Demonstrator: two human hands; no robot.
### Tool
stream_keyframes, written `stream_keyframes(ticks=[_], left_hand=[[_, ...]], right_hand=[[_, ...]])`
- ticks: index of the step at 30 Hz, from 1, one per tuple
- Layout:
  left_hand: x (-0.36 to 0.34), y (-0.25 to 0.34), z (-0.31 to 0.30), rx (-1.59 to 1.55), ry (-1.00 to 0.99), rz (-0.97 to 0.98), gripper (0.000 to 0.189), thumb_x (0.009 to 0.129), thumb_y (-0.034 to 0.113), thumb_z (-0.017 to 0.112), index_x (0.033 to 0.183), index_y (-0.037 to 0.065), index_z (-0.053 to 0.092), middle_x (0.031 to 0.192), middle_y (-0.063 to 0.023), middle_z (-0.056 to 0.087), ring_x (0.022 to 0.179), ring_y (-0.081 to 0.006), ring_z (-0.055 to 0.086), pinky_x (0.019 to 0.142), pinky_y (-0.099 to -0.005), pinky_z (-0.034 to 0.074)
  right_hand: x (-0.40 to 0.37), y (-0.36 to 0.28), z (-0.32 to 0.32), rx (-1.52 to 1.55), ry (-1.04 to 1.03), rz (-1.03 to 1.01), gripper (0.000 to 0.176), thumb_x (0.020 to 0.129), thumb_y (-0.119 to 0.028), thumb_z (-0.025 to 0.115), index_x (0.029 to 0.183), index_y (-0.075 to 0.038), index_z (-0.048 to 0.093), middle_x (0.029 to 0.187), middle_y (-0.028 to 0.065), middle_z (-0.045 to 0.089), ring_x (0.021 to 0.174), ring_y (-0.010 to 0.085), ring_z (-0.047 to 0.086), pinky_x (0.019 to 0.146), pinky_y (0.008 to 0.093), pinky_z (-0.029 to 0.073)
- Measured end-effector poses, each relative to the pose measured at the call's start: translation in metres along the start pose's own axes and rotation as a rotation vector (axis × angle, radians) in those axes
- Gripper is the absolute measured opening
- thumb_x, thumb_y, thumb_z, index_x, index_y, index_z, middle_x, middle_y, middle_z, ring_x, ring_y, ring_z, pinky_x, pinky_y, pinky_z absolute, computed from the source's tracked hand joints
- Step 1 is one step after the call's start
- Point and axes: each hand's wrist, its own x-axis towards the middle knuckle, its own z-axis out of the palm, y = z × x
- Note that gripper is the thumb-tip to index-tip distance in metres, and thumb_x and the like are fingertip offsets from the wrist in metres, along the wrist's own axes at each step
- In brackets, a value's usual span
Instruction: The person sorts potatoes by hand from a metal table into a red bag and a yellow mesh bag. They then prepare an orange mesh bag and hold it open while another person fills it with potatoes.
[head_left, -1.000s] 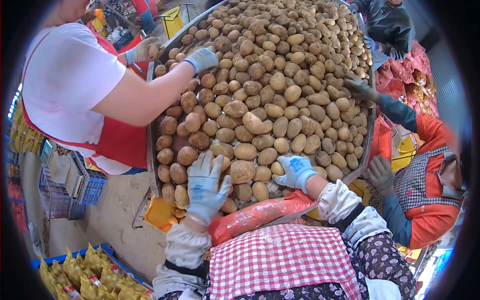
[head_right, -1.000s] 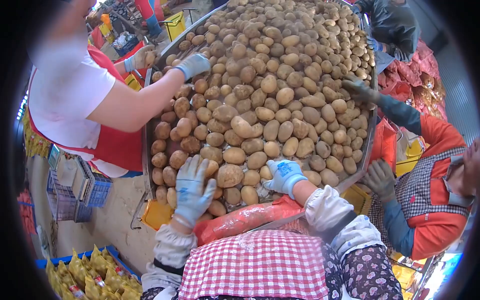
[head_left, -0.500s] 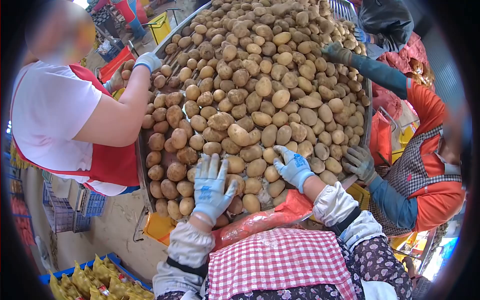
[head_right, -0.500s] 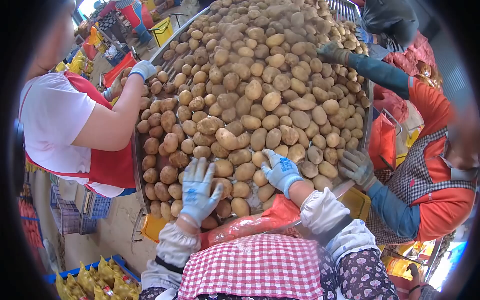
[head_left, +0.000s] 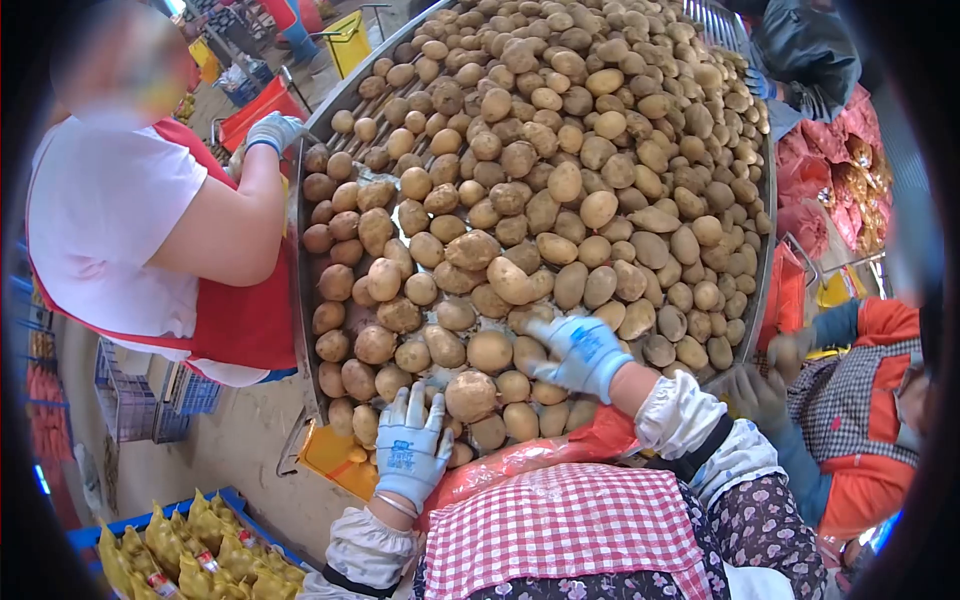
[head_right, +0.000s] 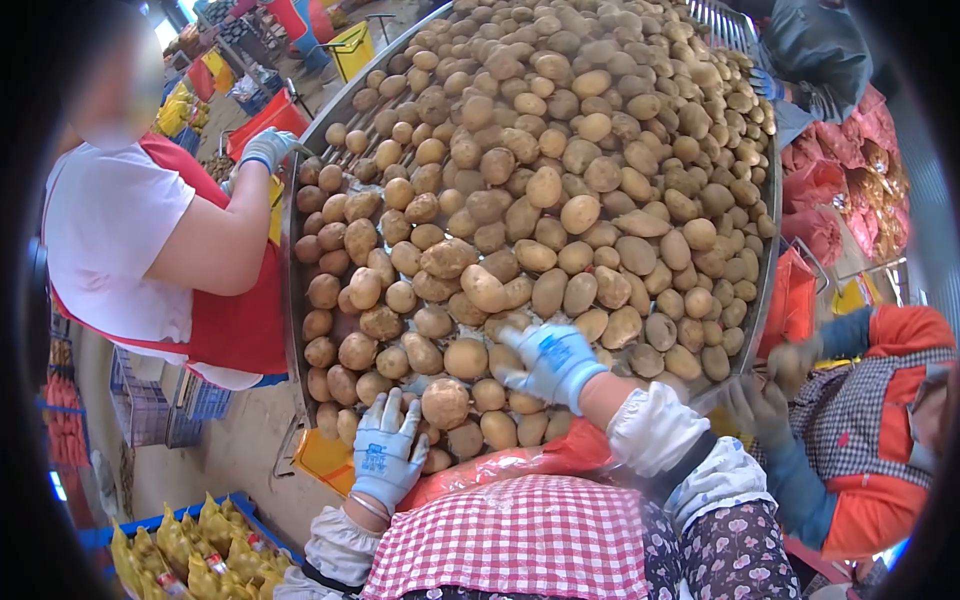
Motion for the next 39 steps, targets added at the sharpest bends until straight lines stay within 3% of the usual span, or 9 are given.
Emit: stream_keyframes(ticks=[4,5,8,11,20,22,25,36,39], left_hand=[[0.035,-0.011,-0.022,-0.241,-0.337,-0.269,0.032,0.088,0.033,0.054,0.096,0.004,0.065,0.109,-0.0202,0.062,0.101,-0.0329,0.059,0.086,-0.0438,0.047],[0.048,-0.008,-0.028,-0.293,-0.04,-0.36,0.031,0.088,0.033,0.054,0.08,0.004,0.063,0.092,-0.0175,0.064,0.087,-0.0313,0.061,0.076,-0.0431,0.049],[0.095,-0.009,-0.026,-0.004,0.413,-0.048,0.046,0.085,0.04,0.058,0.119,0.009,0.061,0.134,-0.0201,0.05,0.126,-0.0371,0.044,0.105,-0.048,0.033],[0.085,-0.027,0.009,0.07,0.152,-0.052,0.07,0.082,0.041,0.062,0.142,0.009,0.042,0.15,-0.0196,0.032,0.138,-0.0393,0.028,0.113,-0.0518,0.021],[0.044,-0.016,-0.061,-0.098,-0.462,-0.45,0.046,0.086,0.033,0.059,0.124,0.008,0.058,0.125,-0.0168,0.057,0.11,-0.0337,0.056,0.092,-0.0437,0.046],[0.059,-0.02,-0.048,-0.02,0.219,-0.133,0.031,0.09,0.026,0.057,0.112,0.005,0.063,0.111,-0.0157,0.063,0.1,-0.0323,0.059,0.087,-0.0432,0.048],[0.115,-0.017,-0.032,0.127,0.357,0.09,0.036,0.088,0.027,0.058,0.116,0.004,0.061,0.11,-0.0156,0.063,0.101,-0.0319,0.059,0.09,-0.0436,0.045],[0.166,-0.032,-0.027,0.051,-0.149,-0.142,0.048,0.078,0.034,0.066,0.117,0.006,0.06,0.109,-0.0162,0.063,0.097,-0.0316,0.061,0.09,-0.0428,0.046],[0.15,0.001,-0.044,-0.597,0.027,-0.196,0.051,0.085,0.037,0.06,0.125,0.005,0.055,0.111,-0.0152,0.065,0.106,-0.032,0.059,0.096,-0.0446,0.042]], right_hand=[[0.01,-0.034,0.001,-0.123,-0.337,-0.057,0.055,0.087,-0.049,0.056,0.121,-0.006,0.055,0.101,0.0134,0.066,0.093,0.0309,0.064,0.077,0.0438,0.051],[0.008,-0.032,0.016,-0.104,-0.256,-0.153,0.061,0.086,-0.053,0.056,0.122,-0.005,0.055,0.095,0.0138,0.065,0.087,0.0313,0.064,0.075,0.0432,0.051],[0.011,-0.038,0.024,-0.102,-0.244,-0.202,0.061,0.086,-0.053,0.057,0.122,-0.004,0.054,0.097,0.0133,0.065,0.087,0.032,0.064,0.075,0.0432,0.051],[0.005,-0.028,0.006,-0.058,-0.152,-0.154,0.063,0.084,-0.054,0.058,0.125,-0.006,0.052,0.098,0.0143,0.065,0.088,0.0326,0.064,0.075,0.0433,0.051],[0.005,-0.033,0.023,-0.09,-0.319,-0.209,0.077,0.087,-0.047,0.059,0.146,-0.008,0.03,0.096,0.0186,0.066,0.082,0.034,0.066,0.07,0.0455,0.052],[0.013,-0.038,0.023,-0.052,-0.321,-0.193,0.077,0.087,-0.045,0.06,0.146,-0.008,0.028,0.082,0.0196,0.064,0.078,0.0354,0.064,0.066,0.0455,0.051],[0.016,-0.038,0.014,0.0,-0.331,-0.213,0.071,0.088,-0.043,0.059,0.145,-0.01,0.033,0.082,0.0202,0.064,0.077,0.0356,0.064,0.067,0.0439,0.051],[-0.012,0.01,0.033,0.929,-0.121,0.264,0.051,0.092,-0.029,0.061,0.136,-0.009,0.047,0.112,0.0133,0.066,0.102,0.0204,0.064,0.085,0.0314,0.051],[-0.013,-0.005,0.02,1.811,0.054,0.275,0.058,0.091,-0.026,0.061,0.141,-0.005,0.039,0.119,0.0105,0.059,0.099,0.0196,0.063,0.083,0.0335,0.053]])
